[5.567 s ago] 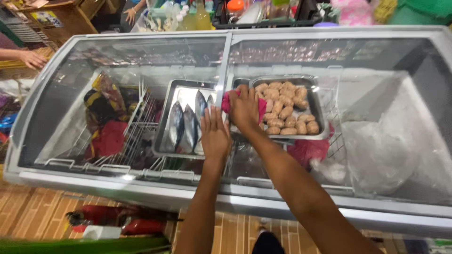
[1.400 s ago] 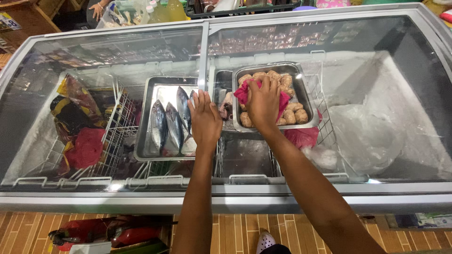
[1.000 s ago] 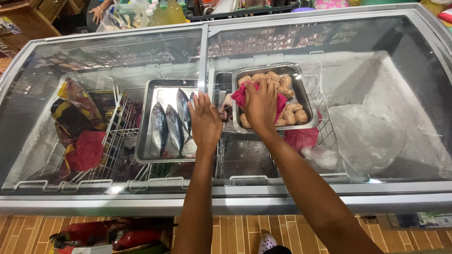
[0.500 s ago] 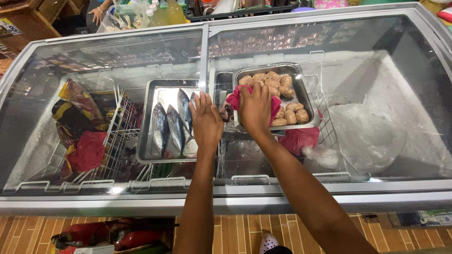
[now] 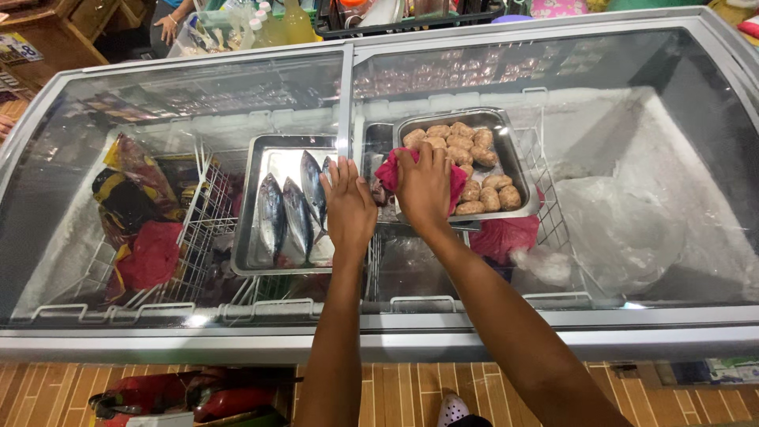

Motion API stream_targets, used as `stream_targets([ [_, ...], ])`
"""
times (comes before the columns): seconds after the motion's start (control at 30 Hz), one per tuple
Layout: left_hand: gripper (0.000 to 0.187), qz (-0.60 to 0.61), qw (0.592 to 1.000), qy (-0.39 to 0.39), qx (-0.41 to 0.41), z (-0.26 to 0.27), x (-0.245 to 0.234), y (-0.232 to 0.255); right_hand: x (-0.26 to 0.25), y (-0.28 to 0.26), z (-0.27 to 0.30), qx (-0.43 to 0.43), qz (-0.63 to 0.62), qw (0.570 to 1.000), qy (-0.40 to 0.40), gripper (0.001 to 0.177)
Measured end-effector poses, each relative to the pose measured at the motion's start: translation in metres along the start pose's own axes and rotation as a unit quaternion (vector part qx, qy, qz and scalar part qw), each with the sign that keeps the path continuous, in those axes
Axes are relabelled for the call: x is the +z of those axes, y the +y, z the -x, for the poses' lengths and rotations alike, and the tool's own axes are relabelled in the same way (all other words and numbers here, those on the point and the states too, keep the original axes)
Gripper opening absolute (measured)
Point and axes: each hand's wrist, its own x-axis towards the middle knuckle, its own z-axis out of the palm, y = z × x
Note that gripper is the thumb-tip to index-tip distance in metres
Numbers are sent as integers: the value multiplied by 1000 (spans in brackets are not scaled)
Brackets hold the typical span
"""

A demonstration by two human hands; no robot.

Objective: The person wipes the glass lid of a chest freezer with a pink cloth. They move their hands across the surface, cleaning different sections of the lid while the contents inside remain visible.

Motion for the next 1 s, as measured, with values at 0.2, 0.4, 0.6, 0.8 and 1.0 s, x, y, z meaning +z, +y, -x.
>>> stream_targets([
  [0.2, 51, 13, 1000, 0, -5, 0, -1, 1, 0, -1, 0, -5, -21, 1000, -6, 22],
  [0.4, 50, 11, 1000, 7, -5, -2, -3, 3, 1, -3, 1, -10, -28, 1000, -4, 24],
  [0.6, 50, 9, 1000, 9, -8, 0, -4, 3, 3, -6, 2, -15, -27, 1000, -4, 21],
  [0.8, 50, 14, 1000, 10, -7, -1, -5, 3, -1, -8, 3, -23, -46, 999, -7, 22],
  [1.0, 51, 22, 1000, 10, -10, 0, -8, 7, -1, -8, 3, -36, -46, 998, 8, 20],
])
